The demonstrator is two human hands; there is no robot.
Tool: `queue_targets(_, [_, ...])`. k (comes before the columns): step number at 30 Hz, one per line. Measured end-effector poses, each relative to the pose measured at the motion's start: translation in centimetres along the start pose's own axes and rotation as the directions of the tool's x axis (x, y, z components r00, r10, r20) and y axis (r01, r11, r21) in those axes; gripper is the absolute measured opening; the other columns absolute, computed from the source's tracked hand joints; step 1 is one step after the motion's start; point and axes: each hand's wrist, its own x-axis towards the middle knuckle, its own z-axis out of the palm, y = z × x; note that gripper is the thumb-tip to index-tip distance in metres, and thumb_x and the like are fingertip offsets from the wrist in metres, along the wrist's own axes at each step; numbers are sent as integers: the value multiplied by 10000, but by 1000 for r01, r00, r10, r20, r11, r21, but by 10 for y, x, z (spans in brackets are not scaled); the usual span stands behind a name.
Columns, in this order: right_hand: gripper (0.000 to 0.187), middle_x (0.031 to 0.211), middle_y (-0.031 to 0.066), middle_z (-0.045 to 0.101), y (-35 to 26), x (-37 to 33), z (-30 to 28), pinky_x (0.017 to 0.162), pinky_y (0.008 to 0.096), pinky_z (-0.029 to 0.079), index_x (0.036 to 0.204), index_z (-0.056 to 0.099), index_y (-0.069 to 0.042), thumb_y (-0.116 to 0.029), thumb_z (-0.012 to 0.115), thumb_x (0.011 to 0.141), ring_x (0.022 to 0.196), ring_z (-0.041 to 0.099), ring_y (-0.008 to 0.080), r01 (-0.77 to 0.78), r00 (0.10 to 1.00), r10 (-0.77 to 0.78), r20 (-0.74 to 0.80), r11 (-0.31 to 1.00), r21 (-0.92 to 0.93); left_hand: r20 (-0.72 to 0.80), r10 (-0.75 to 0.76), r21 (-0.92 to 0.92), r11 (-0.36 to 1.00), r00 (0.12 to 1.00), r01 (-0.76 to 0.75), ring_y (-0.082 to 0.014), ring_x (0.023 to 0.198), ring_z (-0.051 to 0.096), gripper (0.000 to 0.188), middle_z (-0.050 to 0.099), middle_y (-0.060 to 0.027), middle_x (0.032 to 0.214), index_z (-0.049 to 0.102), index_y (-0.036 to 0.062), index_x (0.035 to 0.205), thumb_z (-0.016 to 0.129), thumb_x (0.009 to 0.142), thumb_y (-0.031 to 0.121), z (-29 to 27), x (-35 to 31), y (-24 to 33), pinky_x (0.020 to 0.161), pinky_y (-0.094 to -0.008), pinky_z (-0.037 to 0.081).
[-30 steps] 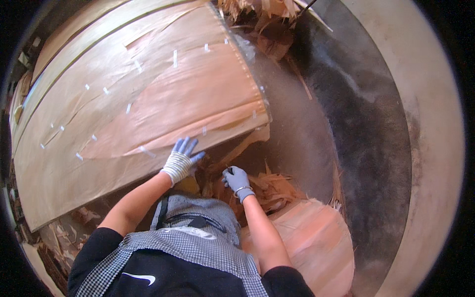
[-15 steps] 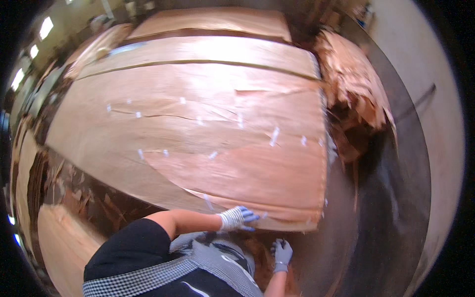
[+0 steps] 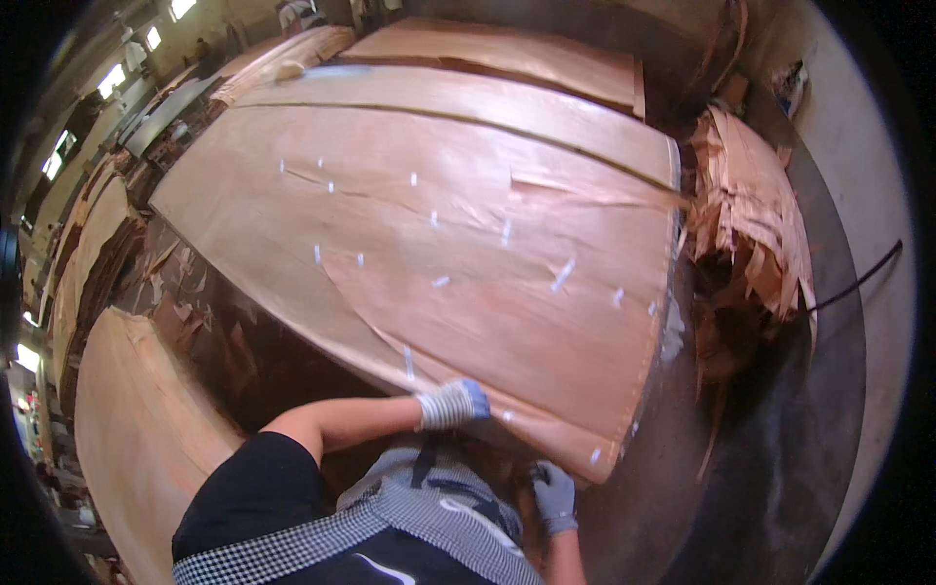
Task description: The person trims pieces of wood veneer using a utility knife, applies strips of adhesive tape to the sheets, and moves the veneer sheets from one stack to another.
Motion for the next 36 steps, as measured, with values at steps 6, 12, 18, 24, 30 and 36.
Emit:
queue_targets(6, [357,1036,196,623,-3,-5,-34,838,430,500,1124,611,-90,-109,646,770,968,605,374,39,988,-100,-122,904,-426,-327,-284,-437,891,901,123,-260,850,657,263,688,-157,947,672,80,1015,549,838,-70,-47,25,-45,774,-373,520])
queue_targets(12, [682,1223,221,477,-15,57,-32,821,476,515,1279,450,-110,-204,777,688,1072,555,400,-18,997,-36,-69,763,-646,-414,-474,-668,738,777,94,-195,881,664,187,709,-89,978,699,35,996,624,842,-40,-107,20,-68,810,-309,552])
queue_targets(18, [468,1135,162,540,-19,102,9,830,435,523,1135,521,-115,-218,738,733,1034,588,344,62,985,89,151,625,-778,-571,-410,-517,853,711,77,-220,888,670,169,709,-99,984,700,46,997,631,852,-9,-184,1,-49,817,-314,540])
queue_targets(24, [294,1005,123,626,33,84,-27,755,447,548,1106,584,-119,-161,593,815,919,646,327,82,993,7,115,655,-751,-600,-416,-484,869,684,104,-196,891,673,176,708,-88,1001,701,40,1011,629,860,-14,-224,-14,-45,810,-294,541])
queue_targets(30, [220,987,181,628,121,2,-173,770,485,497,1023,579,-90,-195,552,831,918,627,371,-302,942,305,-138,596,-744,-600,-466,-484,858,650,168,-204,927,663,188,700,-101,1001,689,28,1020,628,849,-23,-226,-15,-15,840,-304,523])
queue_targets(36, [230,1010,235,656,249,-91,-339,830,475,502,968,636,-59,-201,593,793,960,631,397,-617,764,511,-393,404,-675,-558,-666,-672,712,495,201,-182,939,636,165,680,-88,989,671,-2,988,607,846,-57,-179,-14,18,882,-285,483])
